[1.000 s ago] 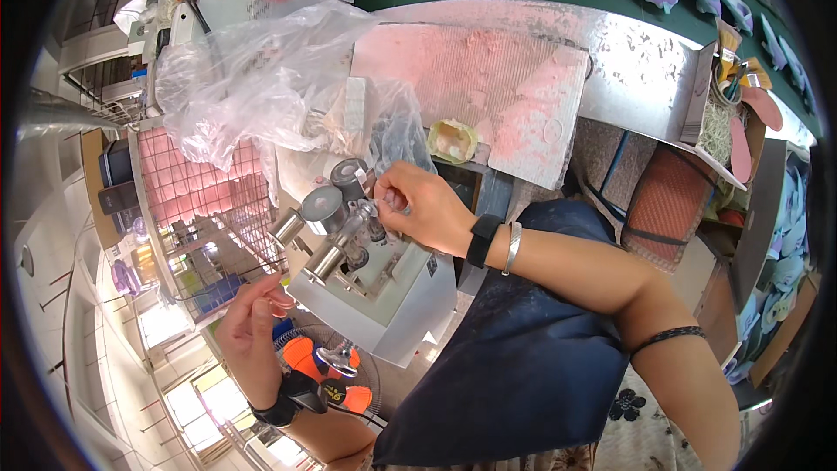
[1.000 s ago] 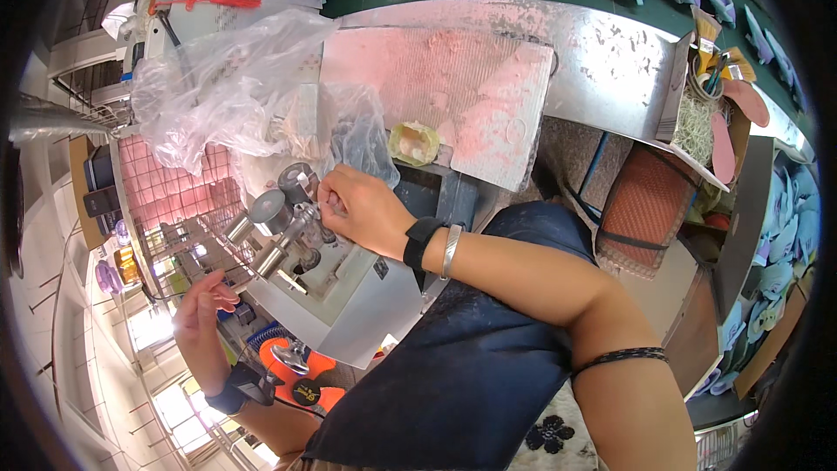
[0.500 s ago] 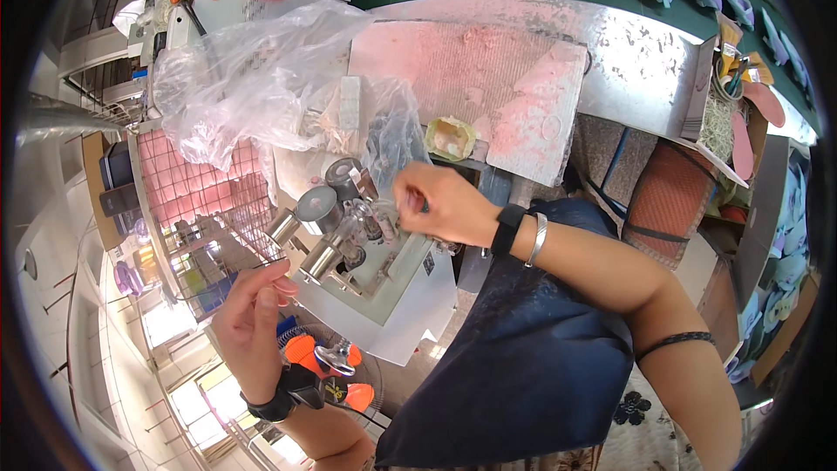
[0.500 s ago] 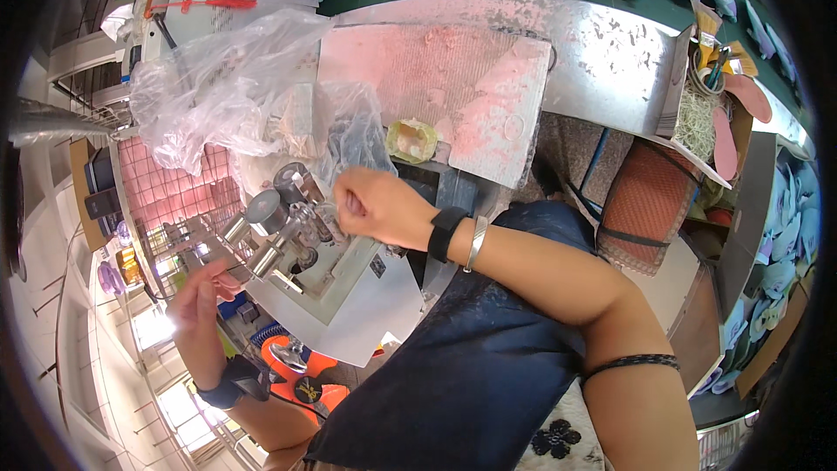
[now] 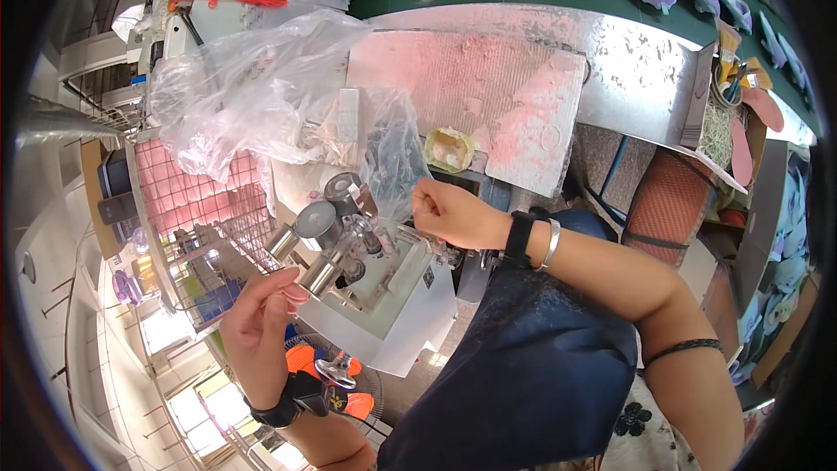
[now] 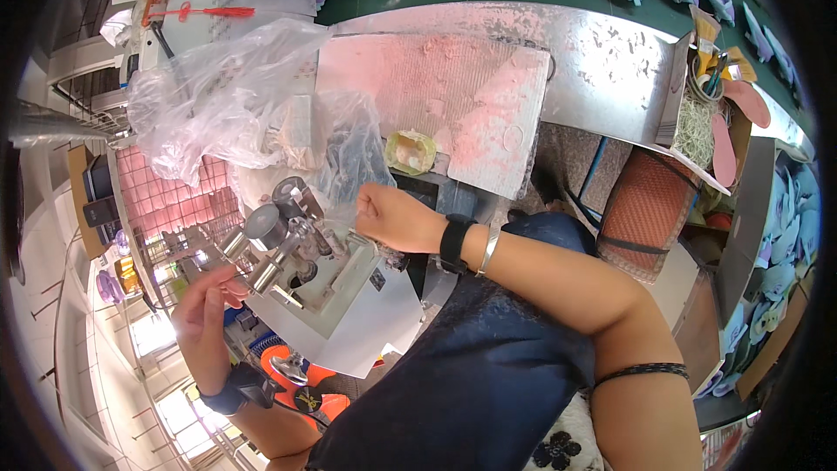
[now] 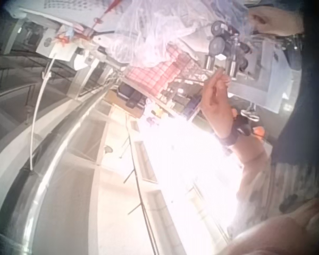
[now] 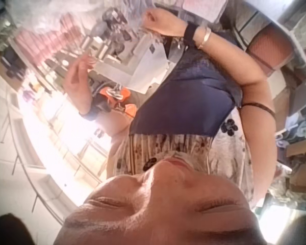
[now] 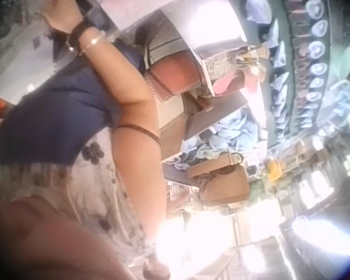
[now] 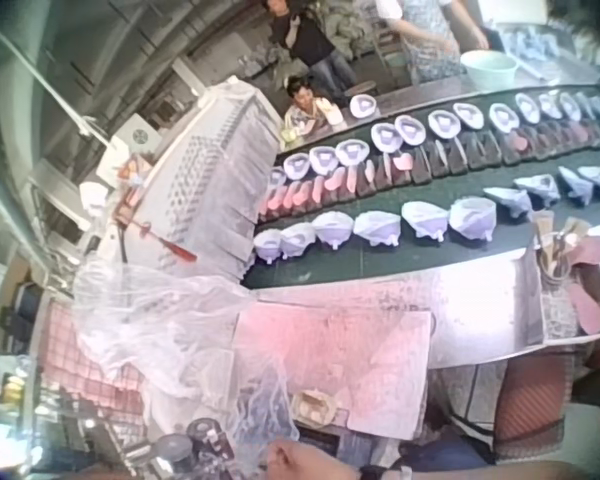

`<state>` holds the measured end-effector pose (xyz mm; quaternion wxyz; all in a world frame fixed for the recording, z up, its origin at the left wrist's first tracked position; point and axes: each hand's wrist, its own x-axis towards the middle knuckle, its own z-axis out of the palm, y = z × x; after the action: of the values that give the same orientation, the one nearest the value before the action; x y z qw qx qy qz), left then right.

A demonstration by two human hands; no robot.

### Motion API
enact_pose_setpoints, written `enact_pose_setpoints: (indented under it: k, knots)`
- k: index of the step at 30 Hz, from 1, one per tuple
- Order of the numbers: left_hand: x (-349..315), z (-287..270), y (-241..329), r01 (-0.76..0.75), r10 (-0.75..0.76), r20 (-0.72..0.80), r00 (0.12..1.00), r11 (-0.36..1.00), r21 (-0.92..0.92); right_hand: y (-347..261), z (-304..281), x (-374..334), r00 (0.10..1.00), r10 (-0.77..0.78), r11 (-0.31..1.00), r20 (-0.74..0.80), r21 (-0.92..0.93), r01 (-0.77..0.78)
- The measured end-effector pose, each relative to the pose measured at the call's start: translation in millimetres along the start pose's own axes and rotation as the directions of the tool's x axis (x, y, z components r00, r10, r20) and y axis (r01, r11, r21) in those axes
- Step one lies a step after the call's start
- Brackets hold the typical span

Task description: The recorder is adjusting the rollers, tensioners, and internal mechanisms of an industrial shoe component machine.

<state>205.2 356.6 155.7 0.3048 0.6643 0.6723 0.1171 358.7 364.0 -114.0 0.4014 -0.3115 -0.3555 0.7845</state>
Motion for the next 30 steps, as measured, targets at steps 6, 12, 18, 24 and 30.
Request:
enact_pose_setpoints:
  k: [6,12,18,24,30]
  knots:
    - [4,7,-1,-0.009,0.008,0.039,0.999,1.0,0.002,-12,28,-1,0.945,-0.287,0.925,-0.16,-0.304,0.229]
    - [2,8,-1,-0.019,0.019,0.041,0.999,1.0,-0.012,-15,36,7,0.947,-0.215,0.949,-0.238,-0.278,0.146]
    - [-1,6,-7,0.009,-0.01,0.03,0.999,1.0,0.019,-17,32,7,0.958,-0.15,0.952,-0.244,-0.297,0.073]
    - [-3,9,-12,0.008,-0.008,0.03,1.0,1.0,-0.005,-2,31,6,0.777,-0.615,0.654,-0.131,-0.636,0.41]
    - [-3,10,-11,0.011,-0.011,0.015,1.0,1.0,-0.025,-1,20,-4,0.78,-0.625,0.626,0.043,-0.57,0.533]
